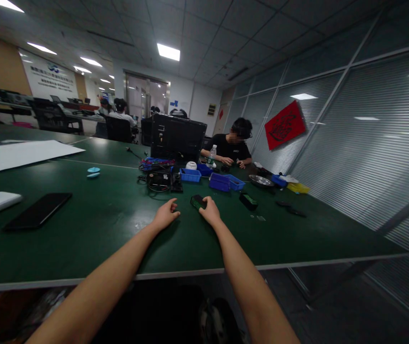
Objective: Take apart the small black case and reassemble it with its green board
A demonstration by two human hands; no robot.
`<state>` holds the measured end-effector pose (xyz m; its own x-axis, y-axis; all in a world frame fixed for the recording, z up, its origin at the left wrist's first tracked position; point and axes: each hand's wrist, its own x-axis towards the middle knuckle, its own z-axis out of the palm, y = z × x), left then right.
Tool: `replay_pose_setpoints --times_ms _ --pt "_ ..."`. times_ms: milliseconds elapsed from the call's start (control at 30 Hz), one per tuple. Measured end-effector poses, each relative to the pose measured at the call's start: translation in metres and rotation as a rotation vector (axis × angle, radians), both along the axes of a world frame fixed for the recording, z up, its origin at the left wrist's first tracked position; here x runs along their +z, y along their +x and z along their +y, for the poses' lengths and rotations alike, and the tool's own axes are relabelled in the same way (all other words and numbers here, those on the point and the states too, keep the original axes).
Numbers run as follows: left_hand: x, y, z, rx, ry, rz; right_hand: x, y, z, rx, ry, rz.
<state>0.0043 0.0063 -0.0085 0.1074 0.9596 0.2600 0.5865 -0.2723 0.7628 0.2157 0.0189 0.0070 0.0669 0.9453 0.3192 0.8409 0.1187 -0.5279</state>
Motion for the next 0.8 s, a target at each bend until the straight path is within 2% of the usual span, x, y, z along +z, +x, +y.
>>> replay_pose_setpoints --times_ms 167,300,400,500,600,667,800 --pt "0.000 0.000 0.001 -0.009 -0.012 -0.002 0.004 0.001 -0.003 -0.006 -0.028 -0.054" --pt "0.003 0.000 -0.001 -0.012 -0.025 -0.005 0.007 -0.016 -0.013 0.014 0.106 -0.294" --pt "0.006 0.002 -0.004 0.010 -0.034 -0.018 0.011 -0.040 -0.026 0.124 0.230 -0.471" --pt "0.009 0.002 -0.006 0.027 -0.039 -0.042 0.015 -0.059 -0.039 0.213 0.272 -0.541" --pt "0.008 0.001 -0.005 0.031 -0.033 -0.066 0.018 -0.066 -0.045 0.297 0.299 -0.499" --pt "0.006 0.000 -0.003 0.031 -0.021 -0.072 0.019 -0.064 -0.044 0.321 0.311 -0.397" --pt "0.005 0.000 -0.001 0.045 -0.025 -0.082 0.015 -0.049 -0.027 0.176 0.312 -0.057"
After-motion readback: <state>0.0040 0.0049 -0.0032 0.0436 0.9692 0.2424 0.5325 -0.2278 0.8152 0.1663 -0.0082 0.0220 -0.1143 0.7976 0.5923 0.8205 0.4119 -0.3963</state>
